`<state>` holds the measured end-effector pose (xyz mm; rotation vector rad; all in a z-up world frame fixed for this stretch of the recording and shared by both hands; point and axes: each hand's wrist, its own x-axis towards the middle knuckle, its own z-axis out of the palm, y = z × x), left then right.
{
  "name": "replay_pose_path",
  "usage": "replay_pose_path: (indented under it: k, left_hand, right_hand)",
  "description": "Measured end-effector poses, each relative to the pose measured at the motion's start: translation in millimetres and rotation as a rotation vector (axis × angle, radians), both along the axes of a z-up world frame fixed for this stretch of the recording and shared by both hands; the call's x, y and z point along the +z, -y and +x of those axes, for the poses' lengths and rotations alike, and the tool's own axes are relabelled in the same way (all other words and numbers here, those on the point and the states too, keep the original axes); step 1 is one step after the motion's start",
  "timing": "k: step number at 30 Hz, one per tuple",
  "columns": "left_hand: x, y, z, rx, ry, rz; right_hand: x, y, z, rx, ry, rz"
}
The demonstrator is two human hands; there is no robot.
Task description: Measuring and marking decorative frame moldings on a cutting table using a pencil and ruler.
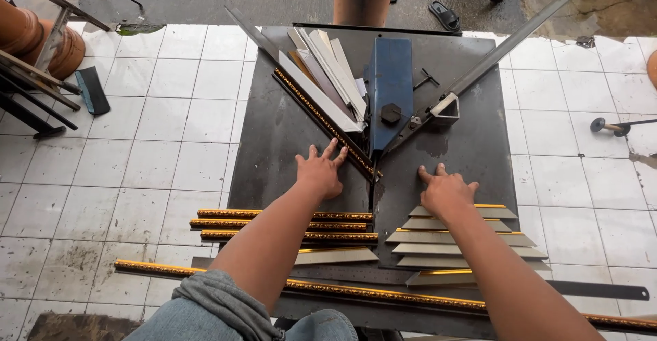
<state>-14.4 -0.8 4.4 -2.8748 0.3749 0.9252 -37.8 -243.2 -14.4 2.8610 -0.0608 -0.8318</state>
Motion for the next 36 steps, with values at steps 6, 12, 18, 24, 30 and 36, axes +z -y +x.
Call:
replay_pose_path:
  k: [6, 12, 18, 24, 30, 36]
  left_hand:
    - [6.2, -3.8, -28.3, -0.014, -0.004, -0.006]
    - [8.3, -3.2, -42.4, -0.021, -0.001, -0.003]
    - [9.4, 0.3, -53.9, 0.001, -0.021, -0.037]
    - [9.5, -2.4, -62.7, -0.022, 0.017, -0.058]
    - [-24.1, -21.6, -68.2, -0.136, 0.309, -0.097]
    - [-26.2, -30.7, -66.7, -0.280, 0.447, -0.069]
  right_hand:
    - [-2.4, -2.4, -22.2, -0.005, -0.013, -0.017]
    - [-1.8, -19.4, -38.4, -0.146, 0.090, 0.131]
    - [34.0, -84.2, -51.2, -0.269, 0.144, 0.485]
    - [9.9, -78.9, -56.9, -0.176, 0.112, 0.385]
    - [21.0, -58.4, -78.9, 0.003, 0.138, 0.293]
    - [25.2, -63.4, -95.0, 0.168, 0.246, 0.274]
